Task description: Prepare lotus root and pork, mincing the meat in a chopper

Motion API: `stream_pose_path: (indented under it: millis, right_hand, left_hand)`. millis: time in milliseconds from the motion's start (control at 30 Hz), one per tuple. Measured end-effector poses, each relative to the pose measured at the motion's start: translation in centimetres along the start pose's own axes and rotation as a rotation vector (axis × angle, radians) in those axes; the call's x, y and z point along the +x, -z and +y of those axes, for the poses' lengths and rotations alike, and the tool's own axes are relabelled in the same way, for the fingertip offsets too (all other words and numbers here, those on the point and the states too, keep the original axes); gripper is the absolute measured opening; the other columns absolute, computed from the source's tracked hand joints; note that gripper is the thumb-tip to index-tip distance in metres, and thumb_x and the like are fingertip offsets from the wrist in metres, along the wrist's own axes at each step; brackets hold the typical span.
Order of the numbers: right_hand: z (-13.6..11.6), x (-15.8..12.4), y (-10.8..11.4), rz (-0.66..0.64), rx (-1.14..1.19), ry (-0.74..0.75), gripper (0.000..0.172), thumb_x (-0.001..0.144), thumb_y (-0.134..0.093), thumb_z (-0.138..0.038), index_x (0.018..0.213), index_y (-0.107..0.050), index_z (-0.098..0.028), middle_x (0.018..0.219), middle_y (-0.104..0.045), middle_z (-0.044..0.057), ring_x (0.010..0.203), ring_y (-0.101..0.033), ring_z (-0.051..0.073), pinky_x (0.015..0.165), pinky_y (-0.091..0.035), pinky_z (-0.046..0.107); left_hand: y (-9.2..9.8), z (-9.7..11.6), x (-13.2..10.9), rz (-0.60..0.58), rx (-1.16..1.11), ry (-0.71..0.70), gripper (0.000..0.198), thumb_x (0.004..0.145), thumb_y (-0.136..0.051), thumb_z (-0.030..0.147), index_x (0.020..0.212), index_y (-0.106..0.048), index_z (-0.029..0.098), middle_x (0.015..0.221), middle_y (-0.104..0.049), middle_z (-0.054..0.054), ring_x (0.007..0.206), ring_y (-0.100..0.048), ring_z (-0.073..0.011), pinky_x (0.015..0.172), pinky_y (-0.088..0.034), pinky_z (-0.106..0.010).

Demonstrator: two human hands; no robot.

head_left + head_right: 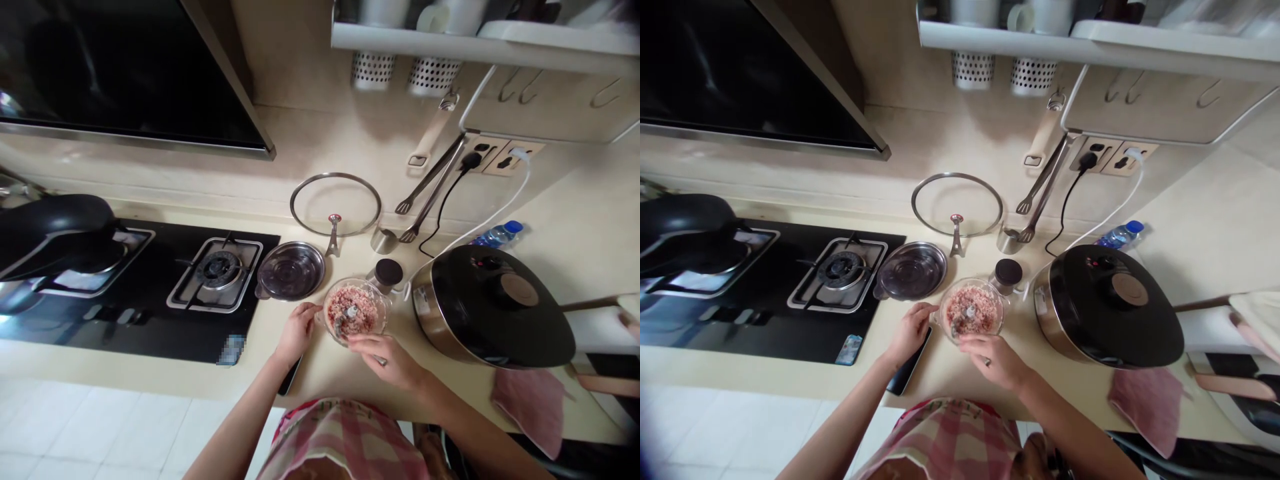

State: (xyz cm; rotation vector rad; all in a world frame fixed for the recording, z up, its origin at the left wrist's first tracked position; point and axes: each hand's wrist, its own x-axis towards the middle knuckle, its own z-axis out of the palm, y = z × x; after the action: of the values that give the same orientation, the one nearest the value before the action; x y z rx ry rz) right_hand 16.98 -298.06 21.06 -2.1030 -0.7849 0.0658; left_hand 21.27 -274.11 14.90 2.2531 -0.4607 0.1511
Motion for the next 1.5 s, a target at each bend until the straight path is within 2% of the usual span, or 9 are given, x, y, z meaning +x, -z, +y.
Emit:
stream_pose_path:
  millis: [200, 433, 567, 700, 833, 1000, 1200, 1367, 1500]
  right_hand:
    - [0.4, -0.4, 0.3, 0.125, 0.087, -0.026, 0.027, 0.088, -0.048, -0.013, 0.101, -0.069, -0.022, 0.107, -0.071, 0.005, 0.103, -0.065, 0.015, 0.093, -0.052, 0.030]
    - [0.6, -1.2, 3.1, 0.065, 0.132, -0.204, 0.021, 0.087, -0.053, -0.022, 0.094, -0.073, -0.022, 0.100, -0.073, 0.004, 0.096, -0.068, 0.017, 0.088, -0.055, 0.028]
    - [1.0, -1.2, 3.1, 0.020, 0.198, -0.213, 0.021, 0.086, -0.053, -0.022, 0.092, -0.073, -0.021, 0.100, -0.073, 0.005, 0.096, -0.068, 0.017, 0.089, -0.054, 0.029]
    - [1.9, -2.1, 4.0, 0.038, 0.157, -0.279, 0.021, 0.085, -0.054, -0.023, 0.091, -0.073, -0.022, 0.100, -0.073, 0.004, 0.094, -0.068, 0.017, 0.086, -0.056, 0.029]
    - [1.9, -2.8, 5.7, 0.117, 0.144, -0.265, 0.020, 0.086, -0.054, -0.025, 0.093, -0.073, -0.023, 0.100, -0.073, 0.003, 0.095, -0.068, 0.018, 0.088, -0.055, 0.029]
    - [2.4, -3.6, 5.9, 0.305, 0.153, -0.294, 0.019, 0.085, -0.057, -0.030, 0.095, -0.072, -0.025, 0.100, -0.073, 0.003, 0.089, -0.070, 0.018, 0.082, -0.059, 0.029]
    - [3.1, -5.5, 4.2, 0.488, 0.104, -0.258, 0.023, 0.087, -0.054, -0.023, 0.104, -0.069, -0.024, 0.099, -0.073, 0.005, 0.083, -0.071, 0.019, 0.074, -0.061, 0.029]
    - [3.0, -5.9, 3.0, 0.529, -0.097, -0.109, 0.026, 0.087, -0.052, -0.014, 0.105, -0.068, -0.023, 0.104, -0.071, 0.007, 0.095, -0.068, 0.019, 0.083, -0.058, 0.031]
    - [4.0, -3.0, 3.4, 0.474, -0.166, -0.020, 0.027, 0.088, -0.051, -0.015, 0.107, -0.068, -0.025, 0.105, -0.071, 0.005, 0.097, -0.067, 0.018, 0.087, -0.057, 0.032]
  left_hand:
    - [0.0, 0.3, -1.2, -0.030, 0.010, -0.005, 0.039, 0.081, -0.042, 0.005, 0.111, -0.063, 0.018, 0.108, -0.058, -0.010, 0.100, -0.057, -0.0192, 0.090, -0.049, -0.035]
    - [0.2, 2.3, -2.2, -0.068, 0.048, -0.036, 0.028, 0.091, -0.042, 0.020, 0.109, -0.064, 0.019, 0.099, -0.059, -0.009, 0.092, -0.057, -0.0195, 0.085, -0.049, -0.037]
    - [-0.5, 3.6, -2.6, -0.103, 0.091, -0.070, 0.028, 0.091, -0.047, 0.032, 0.106, -0.066, 0.019, 0.094, -0.061, -0.009, 0.089, -0.057, -0.0198, 0.082, -0.047, -0.035]
    - [-1.1, 5.0, -1.9, -0.249, 0.200, -0.081, 0.025, 0.087, -0.054, 0.040, 0.098, -0.070, 0.025, 0.088, -0.064, -0.006, 0.086, -0.056, -0.0209, 0.078, -0.040, -0.036]
    - [-1.1, 5.9, 0.4, -0.352, 0.328, 0.004, 0.017, 0.086, -0.056, 0.033, 0.087, -0.072, 0.028, 0.084, -0.065, -0.005, 0.086, -0.055, -0.0217, 0.076, -0.035, -0.037]
    - [-1.1, 6.5, 2.1, -0.322, 0.438, 0.053, 0.021, 0.089, -0.051, 0.024, 0.095, -0.071, 0.027, 0.090, -0.067, -0.005, 0.088, -0.054, -0.0227, 0.075, -0.033, -0.037]
    - [-2.0, 6.3, 0.2, -0.257, 0.328, 0.063, 0.019, 0.088, -0.054, 0.026, 0.100, -0.069, 0.028, 0.093, -0.068, -0.004, 0.091, -0.054, -0.0220, 0.077, -0.035, -0.036]
    - [-2.5, 6.0, -1.0, -0.182, 0.352, 0.054, 0.022, 0.089, -0.050, 0.025, 0.100, -0.070, 0.025, 0.090, -0.067, -0.006, 0.090, -0.053, -0.0227, 0.077, -0.038, -0.037]
    - [-2.9, 5.5, -1.3, -0.186, 0.324, -0.015, 0.026, 0.091, -0.046, 0.025, 0.105, -0.068, 0.023, 0.090, -0.065, -0.008, 0.088, -0.053, -0.0221, 0.077, -0.042, -0.037]
